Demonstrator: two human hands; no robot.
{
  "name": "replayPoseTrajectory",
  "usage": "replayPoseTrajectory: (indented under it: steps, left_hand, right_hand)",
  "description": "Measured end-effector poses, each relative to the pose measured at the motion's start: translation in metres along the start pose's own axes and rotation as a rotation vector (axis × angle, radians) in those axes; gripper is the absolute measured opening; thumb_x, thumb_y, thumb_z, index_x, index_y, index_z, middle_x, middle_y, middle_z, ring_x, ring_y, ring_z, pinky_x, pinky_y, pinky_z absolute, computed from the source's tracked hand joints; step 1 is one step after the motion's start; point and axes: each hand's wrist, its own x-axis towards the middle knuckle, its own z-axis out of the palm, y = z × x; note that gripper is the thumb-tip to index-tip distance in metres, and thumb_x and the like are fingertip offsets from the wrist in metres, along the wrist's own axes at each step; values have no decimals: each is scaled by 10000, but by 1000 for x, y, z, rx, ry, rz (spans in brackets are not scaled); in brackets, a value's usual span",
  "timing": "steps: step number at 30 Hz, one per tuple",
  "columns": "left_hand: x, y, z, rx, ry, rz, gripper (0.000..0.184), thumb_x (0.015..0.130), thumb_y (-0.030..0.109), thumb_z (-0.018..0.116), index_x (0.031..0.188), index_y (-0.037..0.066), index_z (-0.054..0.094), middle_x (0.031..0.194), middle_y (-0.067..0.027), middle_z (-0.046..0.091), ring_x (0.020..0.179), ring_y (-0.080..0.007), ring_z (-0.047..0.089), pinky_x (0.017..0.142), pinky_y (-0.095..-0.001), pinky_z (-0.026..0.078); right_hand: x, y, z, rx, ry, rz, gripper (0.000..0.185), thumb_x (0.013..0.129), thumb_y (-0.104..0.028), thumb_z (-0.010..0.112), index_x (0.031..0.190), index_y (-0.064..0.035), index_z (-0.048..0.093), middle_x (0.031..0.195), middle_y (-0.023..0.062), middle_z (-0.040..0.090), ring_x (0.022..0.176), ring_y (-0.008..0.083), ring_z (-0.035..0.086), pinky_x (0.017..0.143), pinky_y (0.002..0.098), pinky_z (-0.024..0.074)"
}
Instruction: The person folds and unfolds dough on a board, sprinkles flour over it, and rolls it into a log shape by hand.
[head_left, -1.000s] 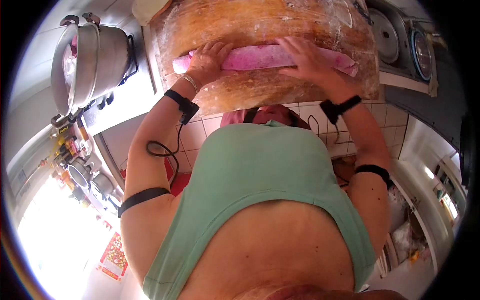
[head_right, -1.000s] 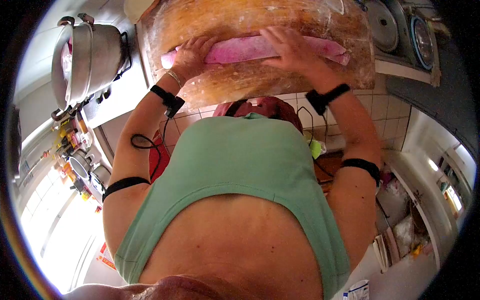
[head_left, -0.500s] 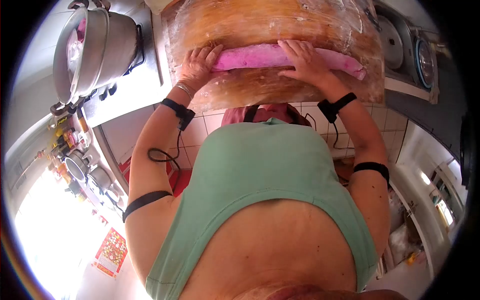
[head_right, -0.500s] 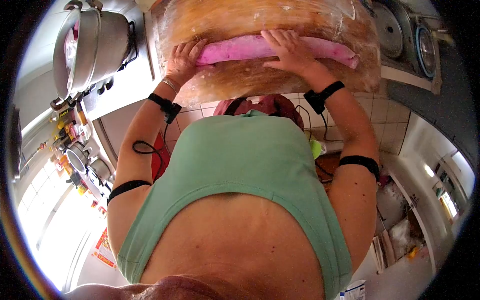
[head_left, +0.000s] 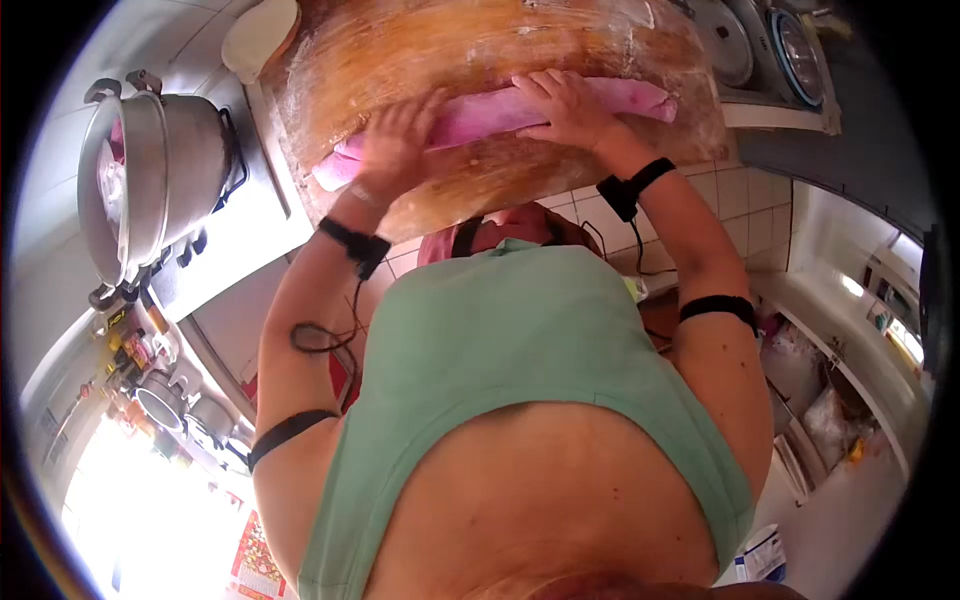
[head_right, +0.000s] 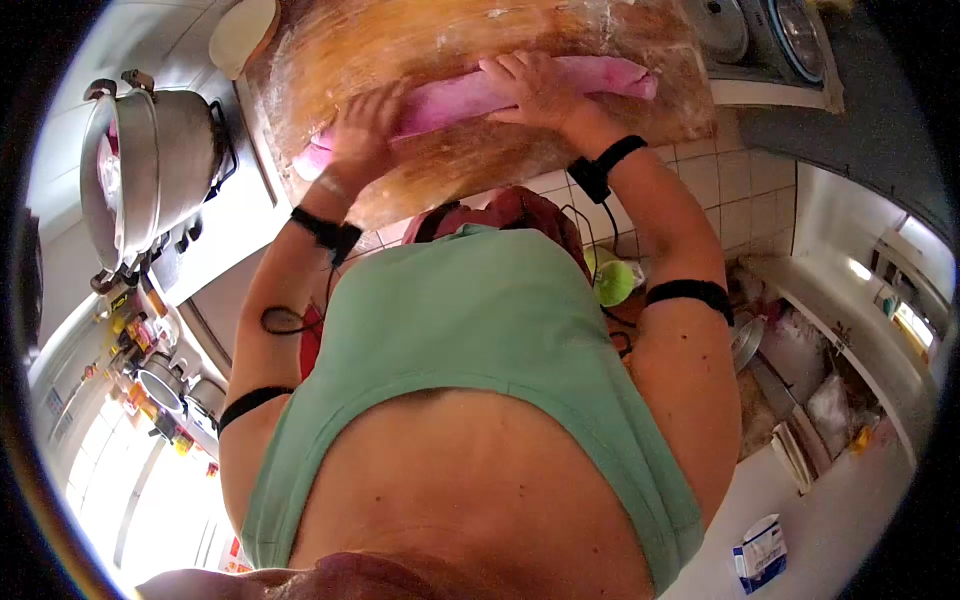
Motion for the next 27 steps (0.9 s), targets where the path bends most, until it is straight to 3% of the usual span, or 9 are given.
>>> replayPoseTrajectory:
  steps: [3, 5, 8, 12, 14, 17, 22, 24, 27]
  left_hand:
    - [35, 30, 18, 47, -2, 137, 1029, 777, 603, 793, 1606, 167, 366, 1418, -79, 580, 1342, -265, 520, 1119, -493, 427]
    - [43, 36, 23, 50, -111, 46, 845, 802, 390, 809, 1540, 153, 473, 1366, -92, 616, 1255, -303, 580, 1046, -459, 484]
    - [20, 12, 43, -6, 38, 214, 758, 832, 367, 781, 1513, 170, 513, 1313, -75, 638, 1206, -296, 602, 1009, -442, 505]
    - [-3, 12, 29, 8, 24, 243, 733, 830, 406, 783, 1486, 182, 545, 1270, -71, 657, 1171, -298, 618, 1009, -446, 502]
    - [-7, 13, 16, 35, 85, 124, 718, 840, 398, 776, 1483, 178, 546, 1244, -78, 666, 1150, -297, 627, 1007, -451, 503]
    - [-11, -7, 26, 47, 64, 150, 708, 843, 382, 773, 1488, 202, 544, 1246, -75, 666, 1154, -295, 628, 1006, -453, 503]
    - [-23, -21, 32, 161, 30, 127, 663, 849, 385, 761, 1468, 241, 570, 1231, -71, 665, 1148, -295, 628, 1005, -454, 502]
    - [-31, -16, 28, 135, 76, 38, 687, 834, 451, 775, 1459, 242, 580, 1233, -68, 667, 1146, -294, 629, 1013, -460, 498]
    - [-36, -12, 10, 205, 109, -26, 704, 833, 410, 761, 1479, 227, 549, 1248, -50, 672, 1162, -281, 630, 1037, -471, 473]
  right_hand:
    - [-3, 7, 0, -35, -18, -17, 819, 790, -492, 824, 1448, -90, 549, 1269, 103, 581, 1153, 276, 578, 980, 435, 483]
    - [-6, 11, 0, -16, -25, -27, 808, 793, -488, 820, 1445, -94, 550, 1251, 99, 580, 1138, 281, 578, 971, 442, 485]
    - [-26, 19, 10, 12, -50, -22, 768, 748, -411, 842, 1404, -104, 586, 1234, 97, 599, 1130, 306, 588, 996, 438, 474]
    - [-41, 18, 1, 11, -20, -89, 742, 734, -400, 840, 1382, -117, 615, 1227, 90, 599, 1127, 301, 589, 982, 434, 477]
    - [-40, 22, -9, 35, 46, -105, 735, 734, -401, 838, 1378, -121, 621, 1220, 86, 601, 1126, 299, 589, 980, 435, 477]
    - [-54, 41, -12, 12, 91, -77, 757, 792, -480, 833, 1426, -153, 579, 1193, 73, 596, 1142, 280, 583, 986, 458, 482]
    - [-71, 65, -15, -150, -85, -24, 781, 782, -460, 848, 1454, -176, 568, 1211, 78, 597, 1132, 280, 586, 973, 441, 494]
    - [-74, 64, -22, -172, -85, -51, 784, 779, -457, 850, 1453, -174, 567, 1207, 77, 593, 1124, 282, 587, 966, 436, 500]
    - [-77, 62, -34, -165, -36, -68, 792, 769, -446, 857, 1452, -172, 565, 1195, 74, 585, 1109, 284, 588, 957, 433, 509]
